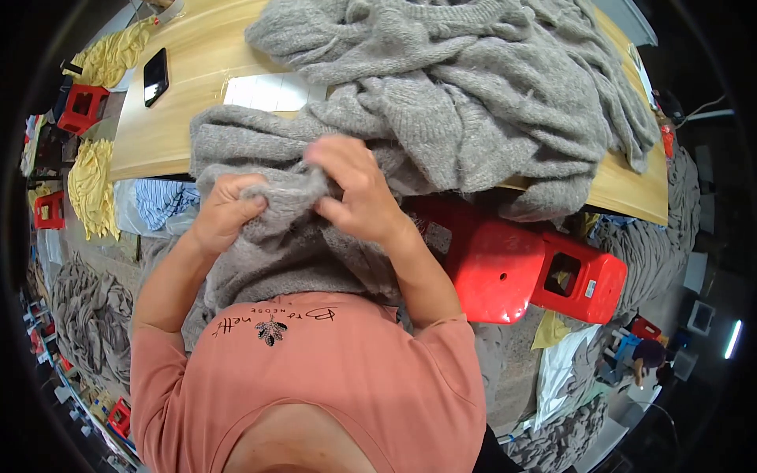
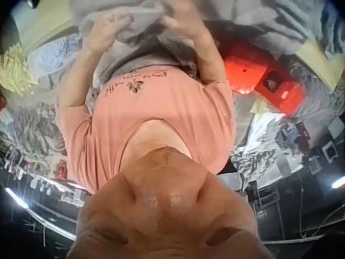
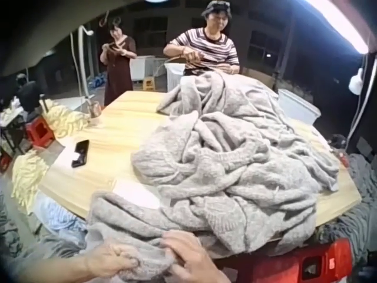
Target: Inspecting a knitted grey garment for quality control and removing loose threads.
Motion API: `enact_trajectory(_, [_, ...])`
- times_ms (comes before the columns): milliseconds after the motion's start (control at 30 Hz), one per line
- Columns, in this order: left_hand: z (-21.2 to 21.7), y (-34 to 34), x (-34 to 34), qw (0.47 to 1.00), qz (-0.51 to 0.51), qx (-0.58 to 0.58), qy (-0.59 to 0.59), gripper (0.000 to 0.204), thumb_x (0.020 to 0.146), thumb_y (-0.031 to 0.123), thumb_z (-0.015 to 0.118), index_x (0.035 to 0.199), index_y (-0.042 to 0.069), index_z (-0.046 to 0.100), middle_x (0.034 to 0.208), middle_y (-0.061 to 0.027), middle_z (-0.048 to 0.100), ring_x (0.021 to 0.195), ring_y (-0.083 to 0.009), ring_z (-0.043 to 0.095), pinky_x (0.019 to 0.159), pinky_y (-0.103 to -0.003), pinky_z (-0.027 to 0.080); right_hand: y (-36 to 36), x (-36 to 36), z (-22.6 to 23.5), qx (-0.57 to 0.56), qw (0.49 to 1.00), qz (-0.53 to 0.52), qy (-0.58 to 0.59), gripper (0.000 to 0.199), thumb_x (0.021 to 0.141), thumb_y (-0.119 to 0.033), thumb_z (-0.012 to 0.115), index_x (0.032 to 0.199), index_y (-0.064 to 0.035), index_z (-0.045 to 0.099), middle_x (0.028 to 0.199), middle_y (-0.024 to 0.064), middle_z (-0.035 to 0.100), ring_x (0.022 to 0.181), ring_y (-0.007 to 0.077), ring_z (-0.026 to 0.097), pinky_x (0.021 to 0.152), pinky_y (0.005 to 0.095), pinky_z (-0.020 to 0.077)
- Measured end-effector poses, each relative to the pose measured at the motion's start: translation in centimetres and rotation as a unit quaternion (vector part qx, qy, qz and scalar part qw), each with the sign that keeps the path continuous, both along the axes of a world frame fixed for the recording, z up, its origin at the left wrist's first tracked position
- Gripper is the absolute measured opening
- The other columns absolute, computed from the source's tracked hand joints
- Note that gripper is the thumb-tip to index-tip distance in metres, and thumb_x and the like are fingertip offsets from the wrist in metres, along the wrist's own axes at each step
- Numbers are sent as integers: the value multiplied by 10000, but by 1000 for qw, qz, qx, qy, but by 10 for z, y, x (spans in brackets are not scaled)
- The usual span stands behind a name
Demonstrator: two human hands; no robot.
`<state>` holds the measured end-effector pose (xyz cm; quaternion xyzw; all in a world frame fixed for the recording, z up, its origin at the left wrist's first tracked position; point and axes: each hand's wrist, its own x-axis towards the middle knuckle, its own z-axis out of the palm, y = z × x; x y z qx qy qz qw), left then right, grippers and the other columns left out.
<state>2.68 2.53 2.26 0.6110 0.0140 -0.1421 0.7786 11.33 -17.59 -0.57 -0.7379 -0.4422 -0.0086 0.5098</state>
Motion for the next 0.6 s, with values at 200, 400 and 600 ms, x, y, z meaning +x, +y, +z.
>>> enact_trajectory(200, [-24, 31, -7, 986, 162, 8, 47, 143, 847, 94, 551, 907, -24, 605, 841, -13, 624, 726, -68, 538, 668, -222, 437, -8, -17, -25, 94, 915, 33, 392, 221, 645, 18, 692, 839, 6, 586, 758, -6, 563, 688, 68, 497, 621, 203, 395])
enact_trajectory(400, [-27, 33, -10, 780, 159, 565, -217, 213, 735, 7, 565, 944, 26, 596, 856, -100, 607, 785, -193, 572, 674, -290, 418, -5, -29, -25, 185, 797, 23, 575, 266, 669, 60, 664, 922, 10, 598, 823, 23, 598, 739, 70, 534, 646, 190, 415])
enact_trajectory(600, [14, -22, -3, 692, 148, 573, -412, 300, 670, 63, 637, 963, 49, 576, 887, -115, 578, 828, -253, 563, 716, -355, 413, 1, -41, -1, 27, 985, -3, 170, 276, 630, 119, 575, 883, 11, 609, 807, 78, 613, 706, 111, 567, 588, 228, 445])
